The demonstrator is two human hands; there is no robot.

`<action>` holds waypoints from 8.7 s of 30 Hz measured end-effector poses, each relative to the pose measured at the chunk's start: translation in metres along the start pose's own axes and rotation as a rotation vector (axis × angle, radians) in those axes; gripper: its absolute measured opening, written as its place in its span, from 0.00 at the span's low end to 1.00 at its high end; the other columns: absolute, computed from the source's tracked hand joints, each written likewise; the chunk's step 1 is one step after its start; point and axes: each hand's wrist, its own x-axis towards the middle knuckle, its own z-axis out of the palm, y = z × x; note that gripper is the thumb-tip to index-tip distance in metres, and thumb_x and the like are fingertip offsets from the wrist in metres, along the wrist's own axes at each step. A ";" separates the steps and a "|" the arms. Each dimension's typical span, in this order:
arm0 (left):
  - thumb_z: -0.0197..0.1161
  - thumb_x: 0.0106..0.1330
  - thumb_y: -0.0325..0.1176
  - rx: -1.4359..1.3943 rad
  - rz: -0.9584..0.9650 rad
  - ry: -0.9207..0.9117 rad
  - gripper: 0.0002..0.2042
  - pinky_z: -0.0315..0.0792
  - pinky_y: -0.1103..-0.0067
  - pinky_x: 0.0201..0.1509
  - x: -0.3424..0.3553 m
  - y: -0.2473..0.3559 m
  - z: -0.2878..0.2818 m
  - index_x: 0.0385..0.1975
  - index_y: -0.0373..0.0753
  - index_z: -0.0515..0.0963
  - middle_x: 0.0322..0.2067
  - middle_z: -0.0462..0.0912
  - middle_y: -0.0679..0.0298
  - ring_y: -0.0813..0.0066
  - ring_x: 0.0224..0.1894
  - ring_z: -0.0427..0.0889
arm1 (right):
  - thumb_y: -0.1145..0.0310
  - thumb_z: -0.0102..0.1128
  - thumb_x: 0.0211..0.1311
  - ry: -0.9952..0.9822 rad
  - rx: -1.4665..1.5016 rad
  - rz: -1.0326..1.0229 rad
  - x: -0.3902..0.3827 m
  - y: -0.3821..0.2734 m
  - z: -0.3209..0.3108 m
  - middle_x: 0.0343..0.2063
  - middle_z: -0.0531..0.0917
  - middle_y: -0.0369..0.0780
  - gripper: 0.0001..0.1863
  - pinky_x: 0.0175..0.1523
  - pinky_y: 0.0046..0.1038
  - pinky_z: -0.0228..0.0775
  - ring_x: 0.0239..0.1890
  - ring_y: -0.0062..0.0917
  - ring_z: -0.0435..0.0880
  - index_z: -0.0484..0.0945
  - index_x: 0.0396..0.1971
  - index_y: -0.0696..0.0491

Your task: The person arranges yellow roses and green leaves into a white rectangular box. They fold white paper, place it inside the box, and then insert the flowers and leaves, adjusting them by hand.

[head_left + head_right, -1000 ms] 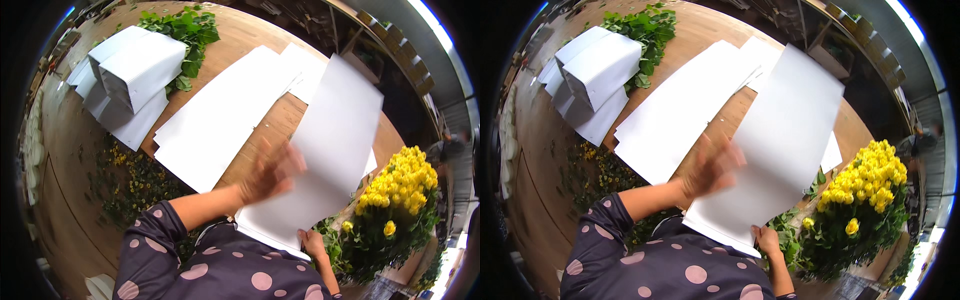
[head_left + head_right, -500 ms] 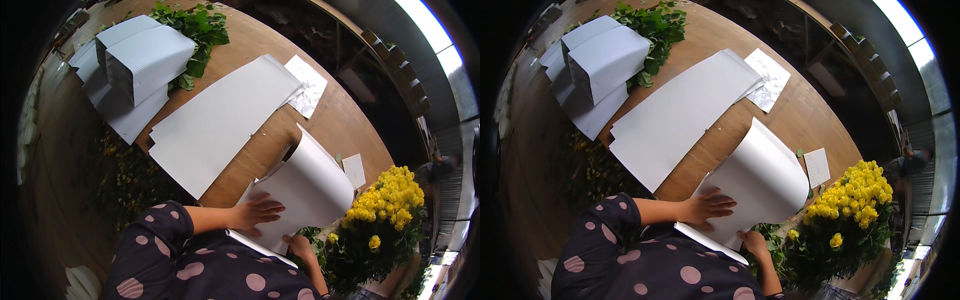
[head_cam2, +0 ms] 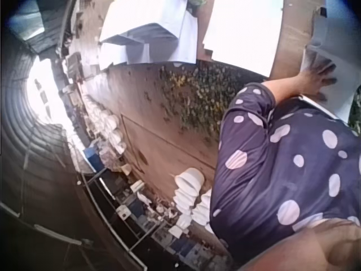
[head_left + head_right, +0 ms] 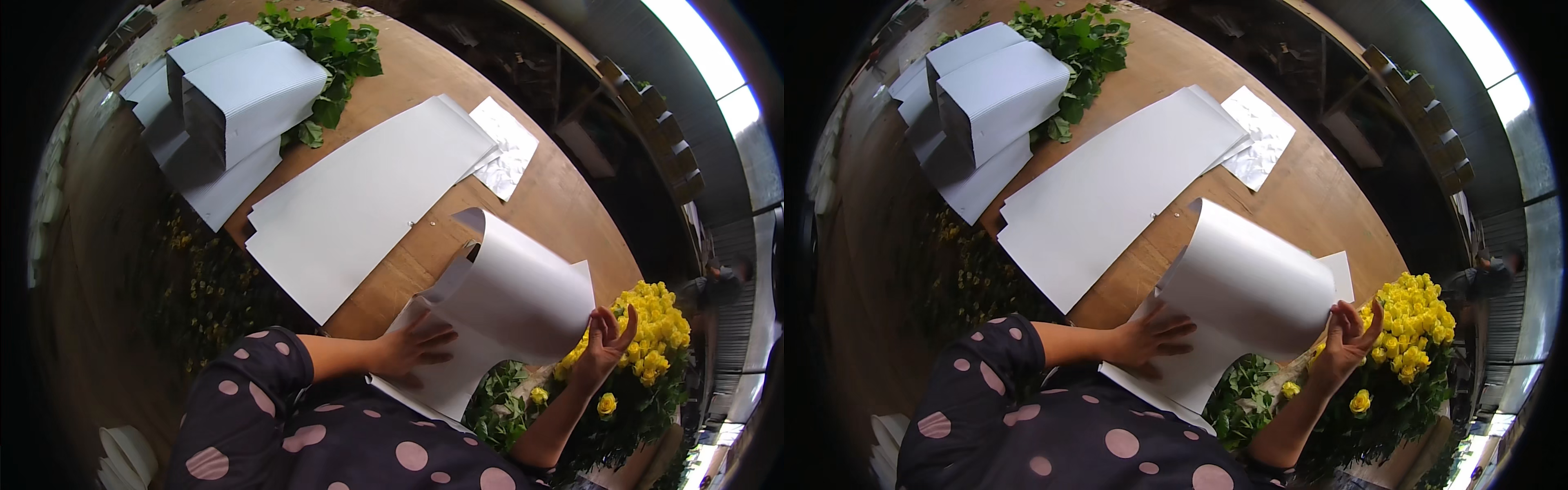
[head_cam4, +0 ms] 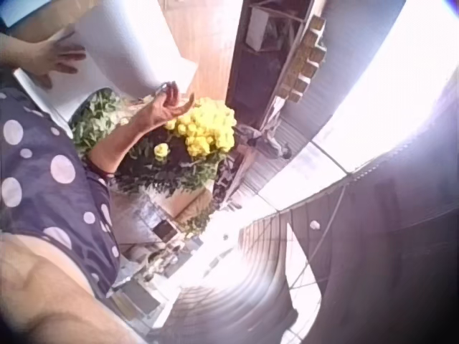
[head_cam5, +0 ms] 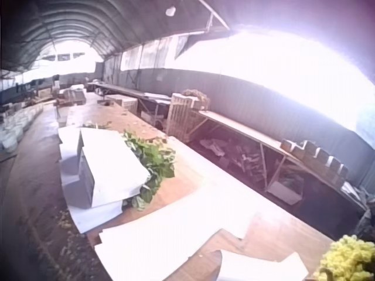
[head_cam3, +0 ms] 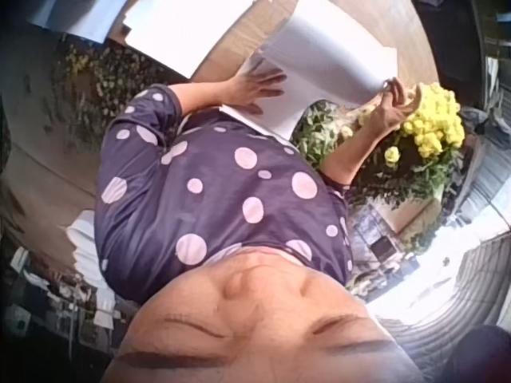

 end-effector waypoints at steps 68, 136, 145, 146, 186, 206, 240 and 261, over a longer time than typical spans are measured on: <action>0.60 0.38 0.57 0.046 -0.041 -0.095 0.35 0.35 0.45 0.55 0.019 0.007 -0.009 0.50 0.50 0.67 0.56 0.51 0.45 0.50 0.60 0.49 | 0.70 0.57 0.49 -0.112 0.028 0.571 -0.105 -0.086 -0.223 0.24 0.78 0.37 0.09 0.30 0.18 0.67 0.26 0.18 0.76 0.75 0.27 0.61; 0.64 0.41 0.47 -0.364 -0.066 -0.423 0.15 0.31 0.53 0.61 0.019 -0.022 -0.034 0.22 0.42 0.75 0.57 0.54 0.54 0.56 0.63 0.43 | 0.64 0.54 0.48 -0.539 -1.350 0.445 -0.039 0.020 -0.073 0.19 0.78 0.43 0.10 0.27 0.29 0.69 0.21 0.31 0.78 0.78 0.22 0.55; 0.65 0.39 0.46 -0.337 -0.037 -0.393 0.15 0.31 0.52 0.61 0.023 -0.020 -0.036 0.22 0.43 0.76 0.57 0.56 0.55 0.56 0.63 0.43 | 0.80 0.46 0.47 0.002 -1.441 0.212 -0.051 0.110 -0.173 0.34 0.67 0.45 0.11 0.36 0.38 0.66 0.33 0.42 0.72 0.64 0.33 0.53; 0.66 0.39 0.46 -0.345 -0.038 -0.385 0.15 0.30 0.52 0.61 0.022 -0.021 -0.035 0.22 0.43 0.76 0.57 0.55 0.55 0.56 0.62 0.43 | 0.81 0.46 0.48 0.126 -1.446 0.233 -0.037 0.108 -0.182 0.36 0.66 0.44 0.12 0.37 0.38 0.66 0.34 0.42 0.73 0.64 0.35 0.53; 0.66 0.39 0.46 -0.368 -0.012 -0.309 0.16 0.30 0.51 0.60 0.018 -0.021 -0.031 0.22 0.42 0.76 0.55 0.59 0.52 0.52 0.62 0.45 | 0.85 0.53 0.41 0.295 -1.455 -0.025 -0.066 -0.086 -0.197 0.34 0.71 0.42 0.22 0.43 0.31 0.66 0.39 0.33 0.73 0.70 0.41 0.52; 0.63 0.39 0.43 0.086 0.123 -0.099 0.12 0.64 0.74 0.39 0.013 0.011 -0.048 0.24 0.46 0.77 0.33 0.70 0.66 0.66 0.38 0.69 | 0.65 0.57 0.44 -0.800 -0.572 0.085 -0.136 0.099 0.059 0.34 0.76 0.42 0.15 0.41 0.35 0.67 0.37 0.38 0.74 0.74 0.35 0.52; 0.66 0.37 0.38 -0.142 -0.003 -0.108 0.13 0.65 0.72 0.45 0.013 0.007 -0.041 0.25 0.43 0.78 0.36 0.69 0.64 0.61 0.43 0.65 | 0.61 0.40 0.61 1.534 -1.877 0.038 -0.215 -0.188 -0.302 0.26 0.75 0.55 0.20 0.32 0.36 0.66 0.29 0.48 0.74 0.72 0.29 0.65; 0.64 0.41 0.41 -0.129 -0.036 -0.156 0.13 0.65 0.73 0.47 0.012 0.010 -0.047 0.24 0.42 0.78 0.37 0.70 0.63 0.61 0.45 0.64 | 0.68 0.50 0.50 -0.028 -1.201 0.354 -0.038 0.094 -0.157 0.30 0.78 0.46 0.10 0.39 0.34 0.70 0.32 0.40 0.77 0.75 0.31 0.58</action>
